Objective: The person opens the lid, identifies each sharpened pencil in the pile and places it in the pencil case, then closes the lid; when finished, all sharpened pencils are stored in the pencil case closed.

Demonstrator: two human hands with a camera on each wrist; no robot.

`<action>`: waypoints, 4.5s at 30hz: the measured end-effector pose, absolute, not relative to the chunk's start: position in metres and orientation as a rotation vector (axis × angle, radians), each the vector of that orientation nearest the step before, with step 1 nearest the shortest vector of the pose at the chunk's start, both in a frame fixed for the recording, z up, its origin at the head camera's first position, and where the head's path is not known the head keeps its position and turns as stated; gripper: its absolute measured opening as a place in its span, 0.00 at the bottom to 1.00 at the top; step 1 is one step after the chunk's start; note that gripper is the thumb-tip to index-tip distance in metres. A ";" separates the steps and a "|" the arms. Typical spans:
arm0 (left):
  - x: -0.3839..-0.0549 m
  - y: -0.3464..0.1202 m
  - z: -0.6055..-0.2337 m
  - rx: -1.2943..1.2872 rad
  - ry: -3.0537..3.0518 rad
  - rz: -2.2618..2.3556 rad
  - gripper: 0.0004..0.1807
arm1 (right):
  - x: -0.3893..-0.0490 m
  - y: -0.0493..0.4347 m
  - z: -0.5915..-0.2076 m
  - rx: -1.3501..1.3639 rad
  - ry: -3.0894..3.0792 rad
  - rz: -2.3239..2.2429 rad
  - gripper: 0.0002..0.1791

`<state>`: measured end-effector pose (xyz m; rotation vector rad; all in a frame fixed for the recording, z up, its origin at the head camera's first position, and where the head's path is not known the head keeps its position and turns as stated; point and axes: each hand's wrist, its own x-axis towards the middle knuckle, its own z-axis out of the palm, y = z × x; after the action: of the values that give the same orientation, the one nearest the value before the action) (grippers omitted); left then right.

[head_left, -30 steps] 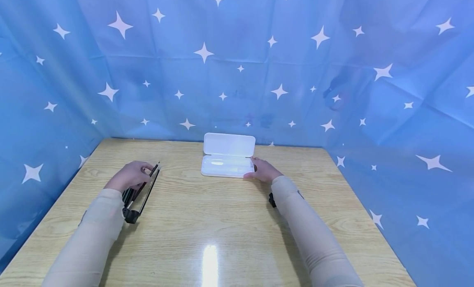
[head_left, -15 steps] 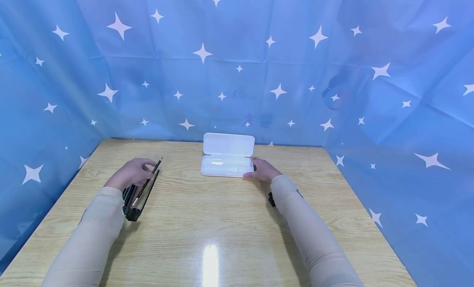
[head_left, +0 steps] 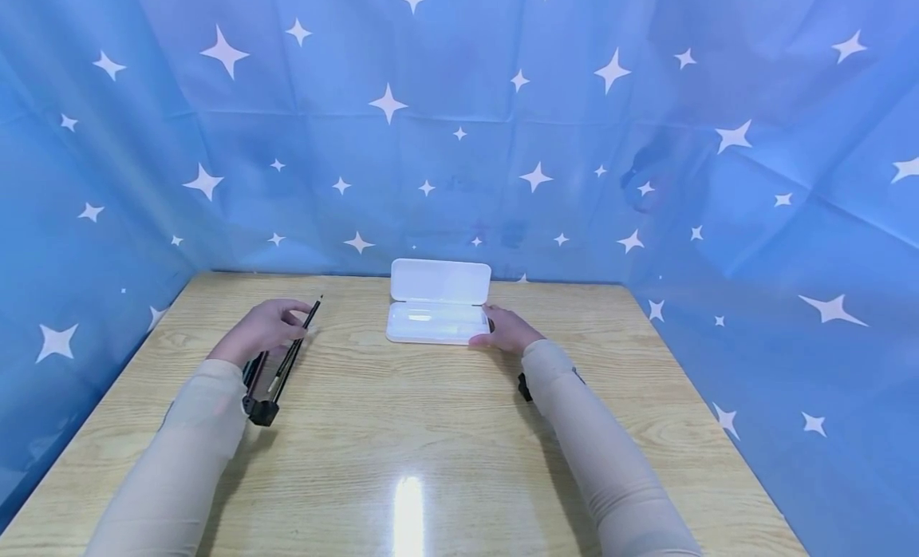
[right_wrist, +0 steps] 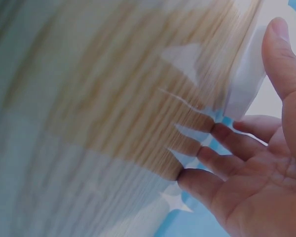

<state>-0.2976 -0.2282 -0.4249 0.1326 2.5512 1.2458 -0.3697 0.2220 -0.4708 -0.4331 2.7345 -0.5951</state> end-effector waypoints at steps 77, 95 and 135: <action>-0.358 -0.105 -0.444 0.576 2.743 2.132 0.26 | -0.369 0.222 -0.470 -0.432 2.763 -0.569 0.54; -0.373 -0.087 -0.456 0.569 2.798 2.089 0.24 | -0.366 0.219 -0.467 -0.410 2.760 -0.575 0.52; -0.386 -0.049 -0.459 0.748 2.909 1.264 0.16 | -0.368 0.219 -0.468 -0.382 2.783 -0.531 0.54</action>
<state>-0.3856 -0.0490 -0.4588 0.7484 2.9089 1.2639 -0.3677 0.2187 -0.4679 -0.3816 2.7830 -0.5306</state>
